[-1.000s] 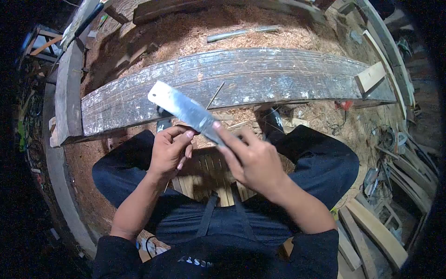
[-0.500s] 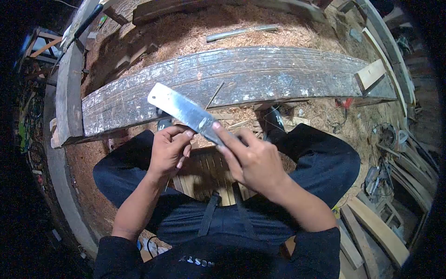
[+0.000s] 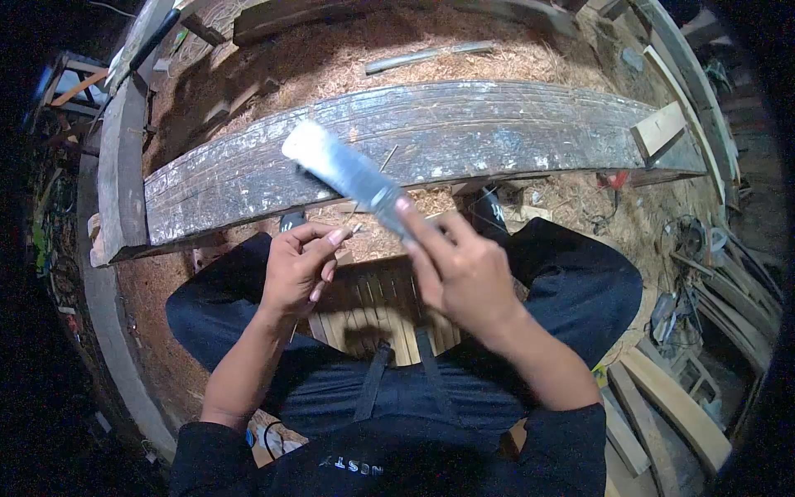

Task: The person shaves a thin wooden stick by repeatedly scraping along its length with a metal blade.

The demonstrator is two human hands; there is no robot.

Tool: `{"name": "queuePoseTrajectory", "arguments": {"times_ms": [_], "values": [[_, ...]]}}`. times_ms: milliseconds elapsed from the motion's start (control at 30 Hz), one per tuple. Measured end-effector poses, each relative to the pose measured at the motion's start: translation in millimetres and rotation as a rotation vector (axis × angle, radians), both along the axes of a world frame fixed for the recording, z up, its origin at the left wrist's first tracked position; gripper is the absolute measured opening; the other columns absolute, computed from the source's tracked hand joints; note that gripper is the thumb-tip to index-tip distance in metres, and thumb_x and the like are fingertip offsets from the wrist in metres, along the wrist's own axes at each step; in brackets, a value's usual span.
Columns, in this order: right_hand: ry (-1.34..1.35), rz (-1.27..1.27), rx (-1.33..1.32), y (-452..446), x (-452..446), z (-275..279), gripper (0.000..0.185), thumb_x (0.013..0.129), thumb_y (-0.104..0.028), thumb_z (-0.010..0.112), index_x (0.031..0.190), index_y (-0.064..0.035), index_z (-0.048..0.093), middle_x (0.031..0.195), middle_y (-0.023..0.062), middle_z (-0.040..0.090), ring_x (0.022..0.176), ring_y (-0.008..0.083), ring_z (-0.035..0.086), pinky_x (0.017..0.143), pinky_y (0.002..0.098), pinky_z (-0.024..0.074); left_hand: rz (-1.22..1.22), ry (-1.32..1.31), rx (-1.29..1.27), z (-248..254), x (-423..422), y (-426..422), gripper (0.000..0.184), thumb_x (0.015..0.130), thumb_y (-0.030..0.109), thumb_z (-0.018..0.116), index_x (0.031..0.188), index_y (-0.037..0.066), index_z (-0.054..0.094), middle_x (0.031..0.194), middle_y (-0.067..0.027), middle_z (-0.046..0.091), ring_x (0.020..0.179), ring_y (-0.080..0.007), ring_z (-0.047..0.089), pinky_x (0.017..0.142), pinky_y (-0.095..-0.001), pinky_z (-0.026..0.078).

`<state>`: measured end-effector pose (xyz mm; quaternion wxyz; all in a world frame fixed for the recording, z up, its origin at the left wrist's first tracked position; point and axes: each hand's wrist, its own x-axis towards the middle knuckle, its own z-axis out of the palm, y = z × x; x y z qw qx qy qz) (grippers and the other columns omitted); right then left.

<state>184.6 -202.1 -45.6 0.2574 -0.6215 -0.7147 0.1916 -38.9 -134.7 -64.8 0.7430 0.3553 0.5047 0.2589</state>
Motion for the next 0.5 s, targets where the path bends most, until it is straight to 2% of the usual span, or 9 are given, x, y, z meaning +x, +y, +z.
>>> {"name": "queuePoseTrajectory", "arguments": {"times_ms": [33, 167, 267, 367, 433, 500], "values": [[-0.036, -0.063, 0.016, 1.6, 2.6, -1.7, 0.046, 0.093, -0.020, 0.066, 0.138, -0.0155, 0.059, 0.086, 0.0132, 0.061, 0.059, 0.0294, 0.064, 0.054, 0.0406, 0.0552, -0.003, 0.016, 0.008, 2.5, 0.4, 0.4, 0.023, 0.096, 0.018, 0.068, 0.098, -0.005, 0.068, 0.056, -0.0022, 0.056, 0.033, -0.0047, 0.037, 0.032, -0.0203, 0.026], [0.036, 0.064, 0.021, -7.1, -7.8, -4.3, 0.046, 0.092, -0.018, 0.066, 0.138, -0.0143, 0.059, 0.085, 0.0131, 0.062, 0.059, 0.0302, 0.064, 0.055, 0.0405, 0.0554, -0.014, 0.017, 0.013, -2.7, -0.1, -0.8, 0.023, 0.096, 0.019, 0.068, 0.100, -0.004, 0.068, 0.055, -0.0014, 0.055, 0.033, -0.0044, 0.037, 0.032, -0.0201, 0.026], [0.045, -0.043, -0.013, -0.8, -0.7, -2.0, 0.046, 0.092, -0.018, 0.067, 0.138, -0.0140, 0.060, 0.088, 0.0137, 0.062, 0.064, 0.0315, 0.066, 0.058, 0.0413, 0.0553, 0.010, 0.028, -0.008, 0.4, 0.0, -1.1, 0.024, 0.096, 0.019, 0.068, 0.102, -0.004, 0.069, 0.054, -0.0006, 0.054, 0.034, -0.0043, 0.037, 0.033, -0.0199, 0.026], [0.083, 0.050, 0.019, -6.6, -7.8, -2.6, 0.045, 0.092, -0.018, 0.067, 0.137, -0.0129, 0.060, 0.087, 0.0140, 0.062, 0.064, 0.0317, 0.066, 0.058, 0.0414, 0.0553, 0.005, 0.023, -0.006, 0.8, 2.7, -1.2, 0.024, 0.095, 0.020, 0.069, 0.101, -0.003, 0.069, 0.053, -0.0003, 0.054, 0.034, -0.0042, 0.037, 0.033, -0.0197, 0.026], [0.070, -0.015, -0.048, -4.0, -5.2, -0.6, 0.046, 0.092, -0.018, 0.067, 0.137, -0.0132, 0.060, 0.087, 0.0142, 0.061, 0.063, 0.0319, 0.065, 0.057, 0.0417, 0.0551, 0.002, 0.020, -0.008, -1.4, 0.4, -0.8, 0.025, 0.095, 0.021, 0.069, 0.101, -0.003, 0.069, 0.053, -0.0003, 0.054, 0.034, -0.0042, 0.037, 0.033, -0.0198, 0.026], [0.047, -0.059, -0.058, -1.1, -1.1, 2.1, 0.049, 0.089, -0.008, 0.069, 0.137, -0.0120, 0.061, 0.084, 0.0129, 0.062, 0.064, 0.0262, 0.063, 0.059, 0.0370, 0.0530, 0.003, 0.021, -0.013, 0.1, -1.6, -2.1, 0.025, 0.095, 0.020, 0.070, 0.101, -0.003, 0.069, 0.054, -0.0003, 0.054, 0.034, -0.0042, 0.037, 0.033, -0.0198, 0.026]]}}
